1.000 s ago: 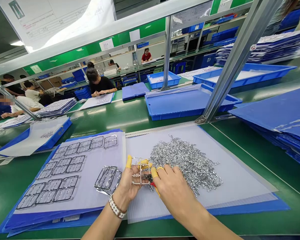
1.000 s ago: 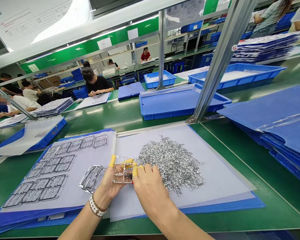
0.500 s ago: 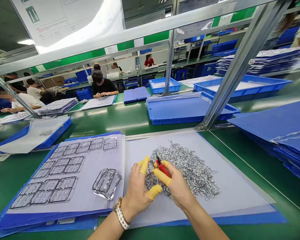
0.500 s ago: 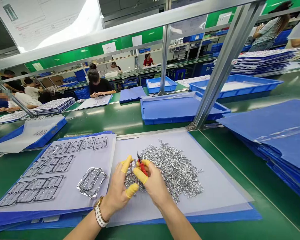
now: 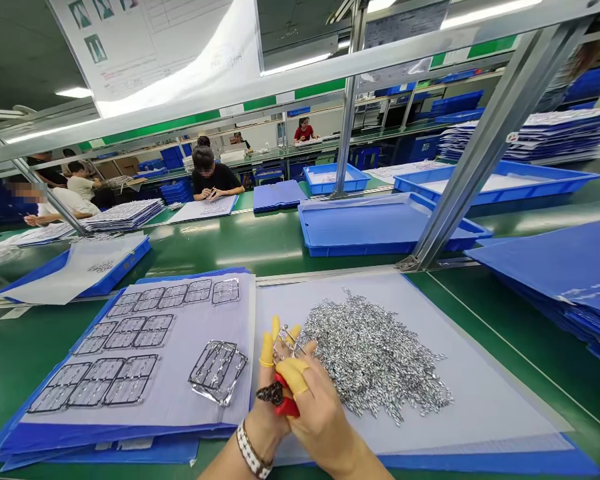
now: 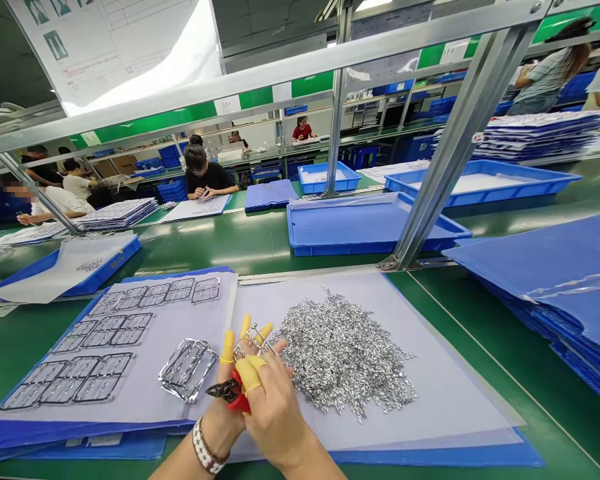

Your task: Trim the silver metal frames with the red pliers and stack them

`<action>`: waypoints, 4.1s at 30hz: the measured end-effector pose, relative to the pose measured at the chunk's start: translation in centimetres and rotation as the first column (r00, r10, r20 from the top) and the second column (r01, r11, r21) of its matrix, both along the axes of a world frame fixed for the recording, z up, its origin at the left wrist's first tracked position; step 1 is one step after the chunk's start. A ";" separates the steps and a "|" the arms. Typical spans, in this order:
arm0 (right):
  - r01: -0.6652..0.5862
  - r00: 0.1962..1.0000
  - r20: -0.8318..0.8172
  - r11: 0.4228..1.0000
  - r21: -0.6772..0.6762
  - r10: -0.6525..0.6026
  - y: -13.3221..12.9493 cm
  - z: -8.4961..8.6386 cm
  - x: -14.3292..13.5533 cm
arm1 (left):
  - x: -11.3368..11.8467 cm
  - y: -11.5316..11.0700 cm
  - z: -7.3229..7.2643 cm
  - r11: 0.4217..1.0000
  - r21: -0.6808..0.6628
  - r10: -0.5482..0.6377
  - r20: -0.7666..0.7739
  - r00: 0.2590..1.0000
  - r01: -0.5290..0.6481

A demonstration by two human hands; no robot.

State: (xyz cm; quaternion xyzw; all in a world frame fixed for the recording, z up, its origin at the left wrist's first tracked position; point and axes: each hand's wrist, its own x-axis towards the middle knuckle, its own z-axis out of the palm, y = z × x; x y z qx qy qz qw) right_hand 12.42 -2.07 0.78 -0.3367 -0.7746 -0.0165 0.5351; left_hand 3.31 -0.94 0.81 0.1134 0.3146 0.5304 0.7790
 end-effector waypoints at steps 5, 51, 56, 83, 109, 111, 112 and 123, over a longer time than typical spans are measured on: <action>-0.070 0.992 0.093 0.987 -0.143 0.083 -0.8 0.7 0.7 | -0.4 1.1 1.3 0.998 0.061 -0.010 0.128 0.992 0.003; 0.404 0.801 0.599 0.738 -0.540 -0.001 1.4 4.2 3.0 | -0.7 1.5 0.1 0.996 0.076 0.051 -0.148 0.988 -0.040; 0.412 0.790 0.614 0.732 -0.542 0.010 1.6 3.7 3.0 | -0.5 1.5 0.2 0.997 0.069 0.048 -0.155 0.987 -0.037; 0.421 0.756 0.654 0.743 -0.521 0.030 2.0 3.9 2.8 | -1.0 1.9 -0.7 0.998 0.047 0.051 -0.133 0.990 -0.045; 0.545 0.717 0.689 0.705 -0.455 -0.109 2.5 3.4 5.4 | 0.4 1.2 0.3 0.999 -0.001 -0.048 -0.169 0.984 0.048; 0.544 0.718 0.687 0.705 -0.455 -0.111 2.4 3.4 5.4 | 0.3 1.3 0.1 0.999 -0.002 -0.037 -0.181 0.983 0.037; 0.542 0.719 0.686 0.707 -0.455 -0.109 2.4 3.5 5.4 | 0.3 1.3 0.0 1.000 0.001 -0.030 -0.188 0.982 0.031; 0.542 0.722 0.683 0.705 -0.458 -0.112 2.6 3.5 4.7 | 0.1 1.3 0.5 1.000 0.009 0.000 -0.190 0.982 0.002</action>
